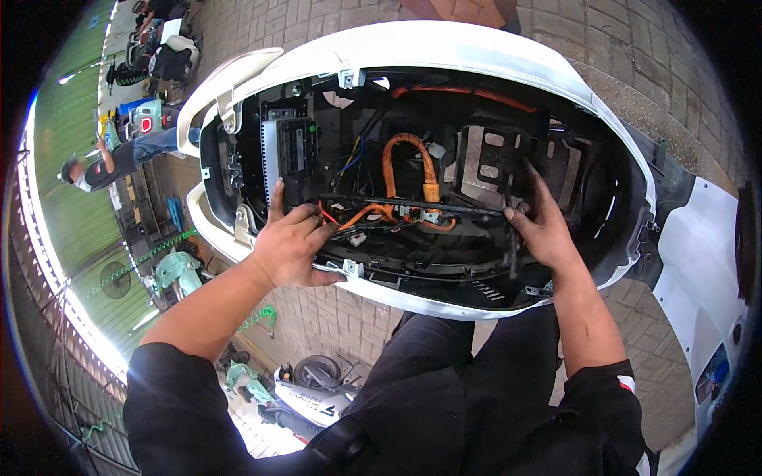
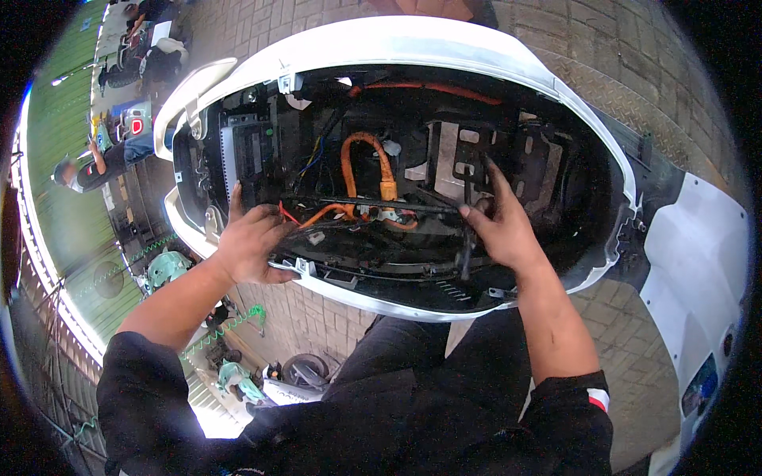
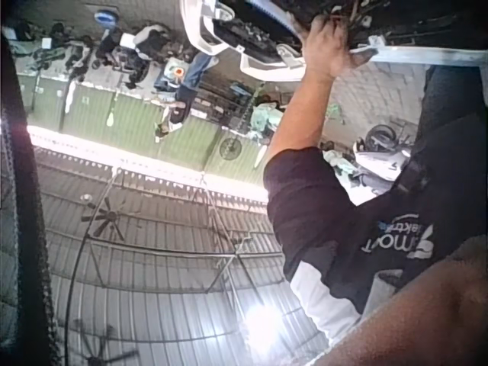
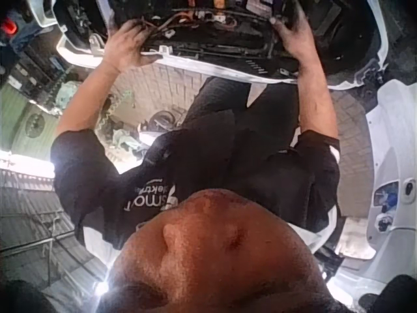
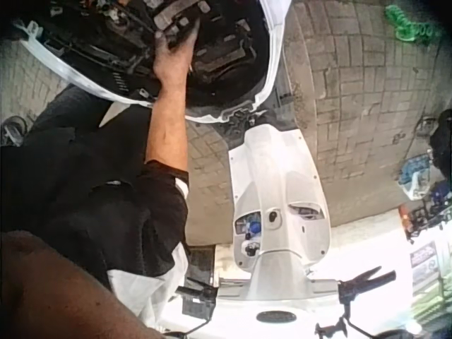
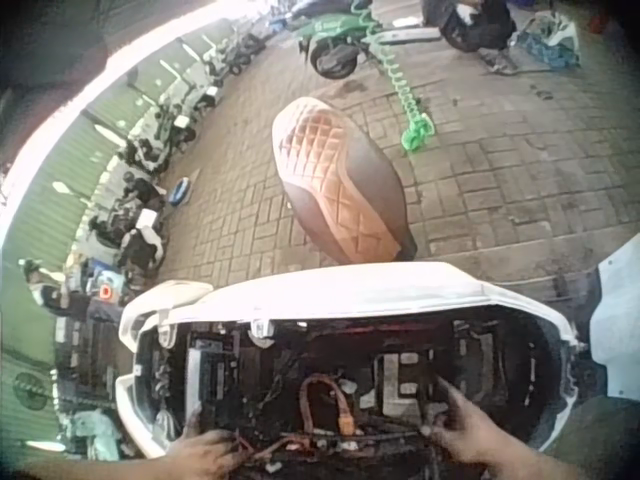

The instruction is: The person works on the internal electrical components and wiring inside an electric scooter, handling various wires and connectors by hand and placing a metal support bar across the chassis.

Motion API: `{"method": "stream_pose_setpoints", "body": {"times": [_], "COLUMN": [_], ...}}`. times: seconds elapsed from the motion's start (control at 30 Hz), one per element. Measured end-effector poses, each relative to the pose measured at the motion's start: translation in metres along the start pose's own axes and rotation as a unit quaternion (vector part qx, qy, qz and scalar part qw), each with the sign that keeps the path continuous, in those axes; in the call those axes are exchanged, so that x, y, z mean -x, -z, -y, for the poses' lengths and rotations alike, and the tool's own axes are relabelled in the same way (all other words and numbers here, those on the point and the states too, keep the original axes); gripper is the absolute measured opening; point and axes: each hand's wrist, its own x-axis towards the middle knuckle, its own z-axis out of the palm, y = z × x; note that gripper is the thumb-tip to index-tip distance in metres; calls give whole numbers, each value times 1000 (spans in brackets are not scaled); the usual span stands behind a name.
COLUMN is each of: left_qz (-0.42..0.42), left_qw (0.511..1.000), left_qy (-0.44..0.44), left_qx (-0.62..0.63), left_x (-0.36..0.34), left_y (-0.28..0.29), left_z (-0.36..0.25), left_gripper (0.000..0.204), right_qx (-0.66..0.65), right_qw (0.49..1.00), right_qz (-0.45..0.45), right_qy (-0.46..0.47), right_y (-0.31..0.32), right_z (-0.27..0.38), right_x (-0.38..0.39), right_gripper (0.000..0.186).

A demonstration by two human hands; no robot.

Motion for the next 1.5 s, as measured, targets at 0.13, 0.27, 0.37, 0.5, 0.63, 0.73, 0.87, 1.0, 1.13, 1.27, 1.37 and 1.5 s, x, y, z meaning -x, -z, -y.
{"method": "stream_pose_setpoints", "body": {"times": [0.13, 0.27, 0.37, 0.5, 0.63, 0.73, 0.87, 1.0, 1.13, 1.27, 1.37, 1.5], "left_qz": [0, 10, 20, 29, 43, 54, 70, 66, 67, 80, 79, 51], "left_qw": [1000, 1000, 1000, 999, 999, 998, 997, 998, 997, 996, 996, 998], "left_qy": [-2, 0, 2, 6, 9, 16, 24, 19, 21, 26, 24, 17], "left_qx": [-5, -5, -10, -11, -16, -24, -11, -14, -16, -15, -18, -12], "left_x": [-1, 1, 1, 0, -1, -2, 0, -3, 0, 0, -1, 1], "left_y": [-3, -2, -1, -3, -1, 2, -1, -1, 1, 1, 0, -1], "left_z": [2, 2, 1, 1, 0, -2, 0, -1, 0, 0, 0, -1], "left_gripper": [81, 82, 83, 85, 87, 88, 89, 88, 88, 89, 88, 86], "right_qx": [85, -60, -9, 173, 160, 31, -29, -48, -79, 18, 97, 151], "right_qw": [981, 985, 986, 972, 978, 996, 993, 988, 985, 985, 970, 976], "right_qz": [135, 137, 148, 129, 137, 63, 76, 104, 142, 154, 172, 155], "right_qy": [-112, -83, -71, 89, 2, -63, -80, -108, -61, -80, -141, -21], "right_y": [14, 19, 19, 20, 19, 10, 12, 16, 18, 18, 19, 18], "right_z": [-1, -7, 2, 6, 17, 0, -5, -11, -4, 4, 14, 5], "right_x": [-7, -1, 0, 0, -2, -2, -3, -6, -1, -2, -2, -4], "right_gripper": [36, 32, 29, 24, 35, 48, 56, 43, 34, 27, 26, 26]}}
